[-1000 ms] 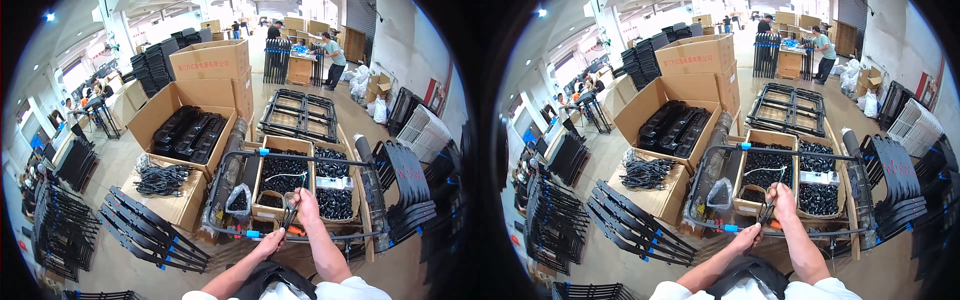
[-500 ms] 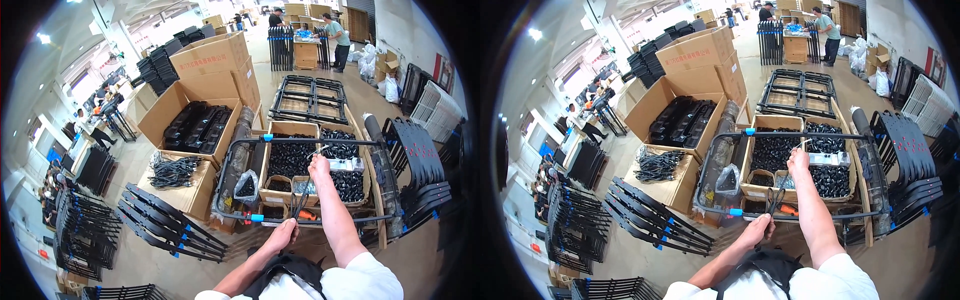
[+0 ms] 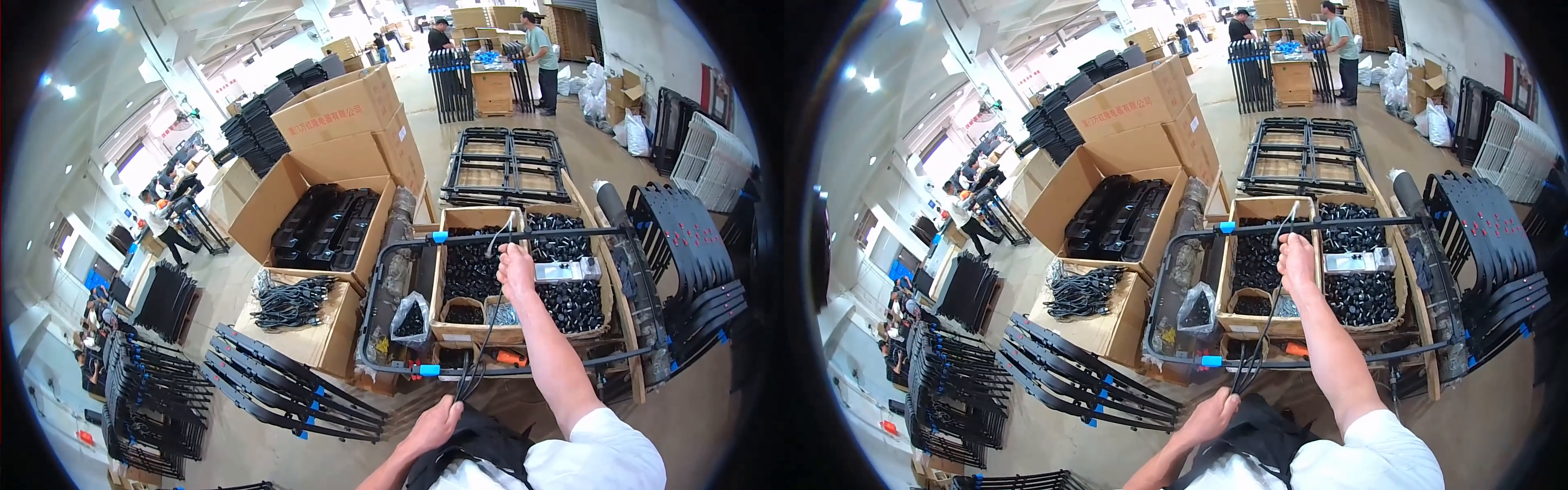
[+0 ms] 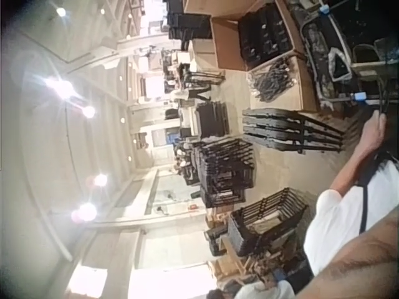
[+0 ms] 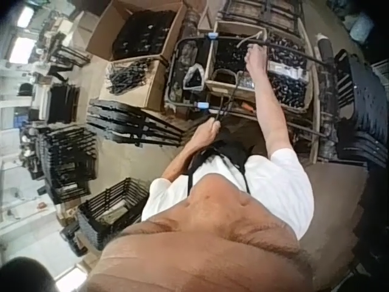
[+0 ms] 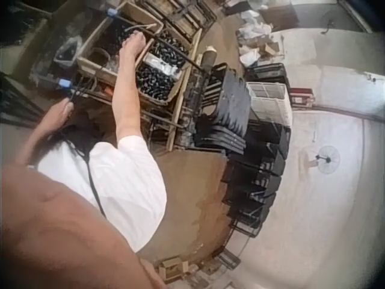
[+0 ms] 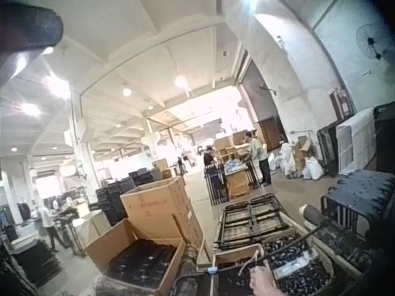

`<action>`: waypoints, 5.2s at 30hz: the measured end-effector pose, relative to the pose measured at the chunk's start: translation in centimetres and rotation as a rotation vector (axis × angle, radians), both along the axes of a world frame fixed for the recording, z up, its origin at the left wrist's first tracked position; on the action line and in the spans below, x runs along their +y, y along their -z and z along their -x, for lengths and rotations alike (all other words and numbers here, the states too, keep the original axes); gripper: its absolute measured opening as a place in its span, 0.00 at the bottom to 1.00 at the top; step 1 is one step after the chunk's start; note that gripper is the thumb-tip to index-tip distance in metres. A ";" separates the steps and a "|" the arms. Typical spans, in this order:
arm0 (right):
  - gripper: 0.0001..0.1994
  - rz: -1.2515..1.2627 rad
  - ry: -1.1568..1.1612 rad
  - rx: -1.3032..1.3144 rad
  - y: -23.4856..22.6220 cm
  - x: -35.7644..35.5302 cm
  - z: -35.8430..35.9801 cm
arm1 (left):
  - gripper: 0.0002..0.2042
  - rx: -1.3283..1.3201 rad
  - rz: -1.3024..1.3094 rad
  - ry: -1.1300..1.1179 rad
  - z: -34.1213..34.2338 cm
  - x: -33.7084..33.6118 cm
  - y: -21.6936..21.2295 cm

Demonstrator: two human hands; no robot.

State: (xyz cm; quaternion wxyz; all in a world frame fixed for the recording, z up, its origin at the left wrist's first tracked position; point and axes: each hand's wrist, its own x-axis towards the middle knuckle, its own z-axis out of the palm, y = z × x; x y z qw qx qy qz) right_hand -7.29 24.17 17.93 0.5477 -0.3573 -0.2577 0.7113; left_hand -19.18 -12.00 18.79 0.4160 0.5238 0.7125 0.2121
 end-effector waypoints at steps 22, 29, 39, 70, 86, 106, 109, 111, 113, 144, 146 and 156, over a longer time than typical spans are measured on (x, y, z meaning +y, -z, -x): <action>0.12 -0.772 -0.825 -0.620 -6.3 -21.9 -1.9 | 0.16 -0.544 -0.685 -0.640 7.3 5.7 -6.4; 0.12 -0.792 -0.823 -0.748 -4.0 -22.0 -2.6 | 0.17 0.042 -0.834 -0.535 6.0 5.6 -5.0; 0.15 -0.331 -1.131 -0.400 -2.8 -21.4 -5.0 | 0.14 -0.551 -0.483 -0.415 5.9 4.2 -4.2; 0.13 0.462 -1.302 -0.316 14.2 -28.8 8.4 | 0.15 -0.701 -0.082 -0.743 15.5 -2.8 16.9; 0.13 0.492 -1.002 -0.337 14.4 -32.7 11.6 | 0.17 -0.664 0.127 -0.125 23.6 1.4 17.4; 0.13 0.524 -0.904 -0.305 12.7 -33.6 13.9 | 0.15 -0.977 0.151 -0.465 23.3 1.1 18.2; 0.13 0.527 -0.883 -0.306 12.8 -33.8 13.7 | 0.16 -0.827 0.157 -0.441 22.6 1.7 17.3; 0.13 0.533 -0.872 -0.307 12.8 -33.9 13.8 | 0.16 -0.774 0.142 -0.430 22.4 1.7 17.2; 0.13 0.481 -0.897 -0.306 12.9 -34.0 13.9 | 0.16 -0.721 0.129 -0.416 22.2 1.6 17.3; 0.15 0.509 -0.834 -0.208 13.5 -34.4 14.8 | 0.13 -0.541 0.114 -0.521 23.1 1.9 16.8; 0.15 0.513 -0.841 -0.200 13.4 -34.3 14.9 | 0.13 -0.648 0.153 -0.581 22.8 1.7 17.2; 0.14 0.408 -0.691 -0.136 15.3 -33.2 17.2 | 0.12 -0.570 -0.100 -0.578 22.9 0.1 16.1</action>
